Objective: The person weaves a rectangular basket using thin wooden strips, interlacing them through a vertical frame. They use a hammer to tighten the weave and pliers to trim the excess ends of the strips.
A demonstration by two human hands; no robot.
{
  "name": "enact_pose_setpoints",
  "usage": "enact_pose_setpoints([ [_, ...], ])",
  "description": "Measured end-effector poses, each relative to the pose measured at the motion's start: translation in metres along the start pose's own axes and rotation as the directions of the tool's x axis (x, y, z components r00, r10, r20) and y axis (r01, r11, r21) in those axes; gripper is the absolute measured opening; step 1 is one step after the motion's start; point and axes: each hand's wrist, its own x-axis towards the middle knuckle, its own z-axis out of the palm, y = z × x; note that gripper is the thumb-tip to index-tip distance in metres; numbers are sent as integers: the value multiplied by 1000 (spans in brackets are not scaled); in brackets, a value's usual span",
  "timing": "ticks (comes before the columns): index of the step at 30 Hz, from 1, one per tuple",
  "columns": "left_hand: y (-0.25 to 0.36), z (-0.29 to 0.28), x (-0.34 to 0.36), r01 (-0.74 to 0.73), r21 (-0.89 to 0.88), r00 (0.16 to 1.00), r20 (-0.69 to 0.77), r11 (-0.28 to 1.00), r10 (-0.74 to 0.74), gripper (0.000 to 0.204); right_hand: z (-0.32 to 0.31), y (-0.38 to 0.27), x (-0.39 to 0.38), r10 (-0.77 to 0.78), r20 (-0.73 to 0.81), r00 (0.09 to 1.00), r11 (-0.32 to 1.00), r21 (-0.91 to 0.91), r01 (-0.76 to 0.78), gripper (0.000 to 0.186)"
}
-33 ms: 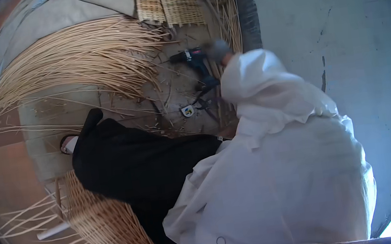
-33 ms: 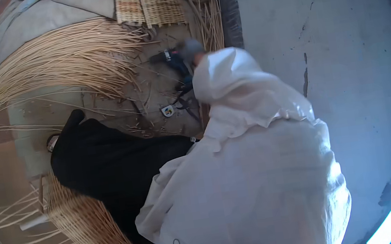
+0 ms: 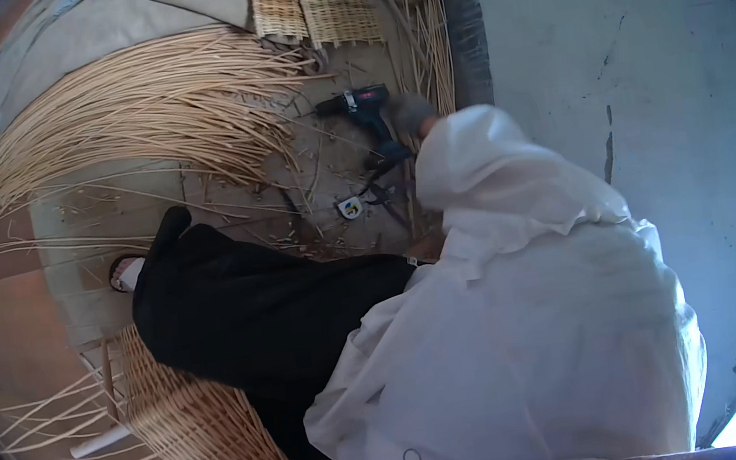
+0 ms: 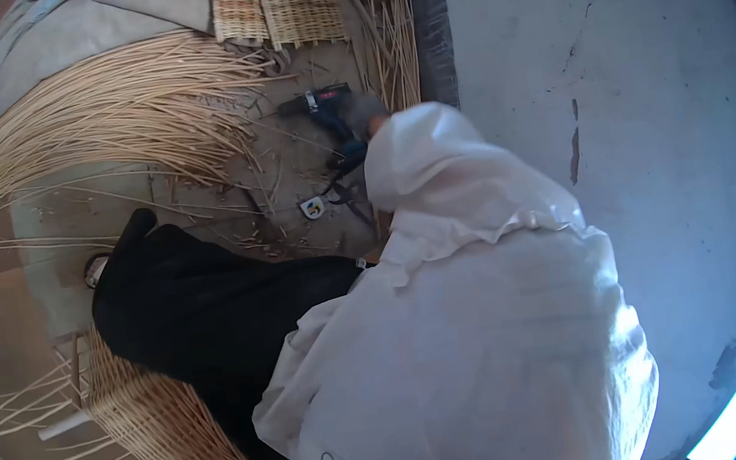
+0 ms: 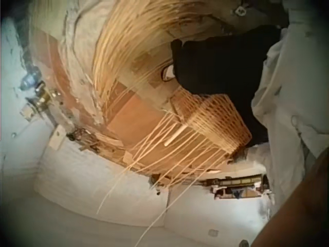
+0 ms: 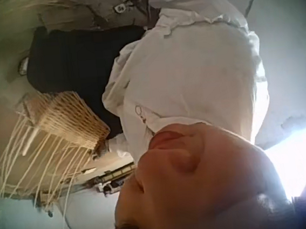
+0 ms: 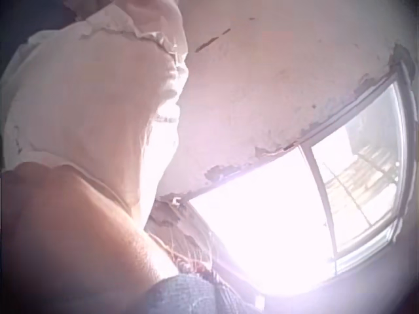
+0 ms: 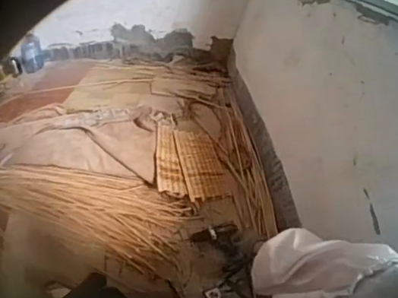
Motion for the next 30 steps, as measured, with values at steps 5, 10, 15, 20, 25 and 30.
enact_pose_setpoints([
  [5, 23, 36, 0, -8, 58, 993, 118, 998, 1, 45, 109, -42, -25, 391, 578, 716, 585, 445, -678, 33],
  [10, 28, 47, -8, 18, 64, 983, 182, 998, -29, 45, 132, -101, -29, 420, 568, 708, 431, 561, -707, 33],
  [15, 39, 50, -7, 13, 49, 980, 196, 999, -22, 45, 134, -153, -38, 343, 558, 756, 486, 583, -651, 32],
  [20, 40, 65, -13, 13, 57, 974, 227, 998, -26, 45, 138, -203, -48, 243, 556, 795, 572, 580, -580, 32],
  [25, 44, 79, -14, -1, 65, 970, 242, 998, -15, 45, 142, -227, -66, 162, 588, 793, 601, 578, -552, 32],
  [30, 44, 89, -18, -10, 93, 968, 251, 996, -14, 45, 102, -165, -6, 173, 404, 898, 595, 684, -422, 31],
])
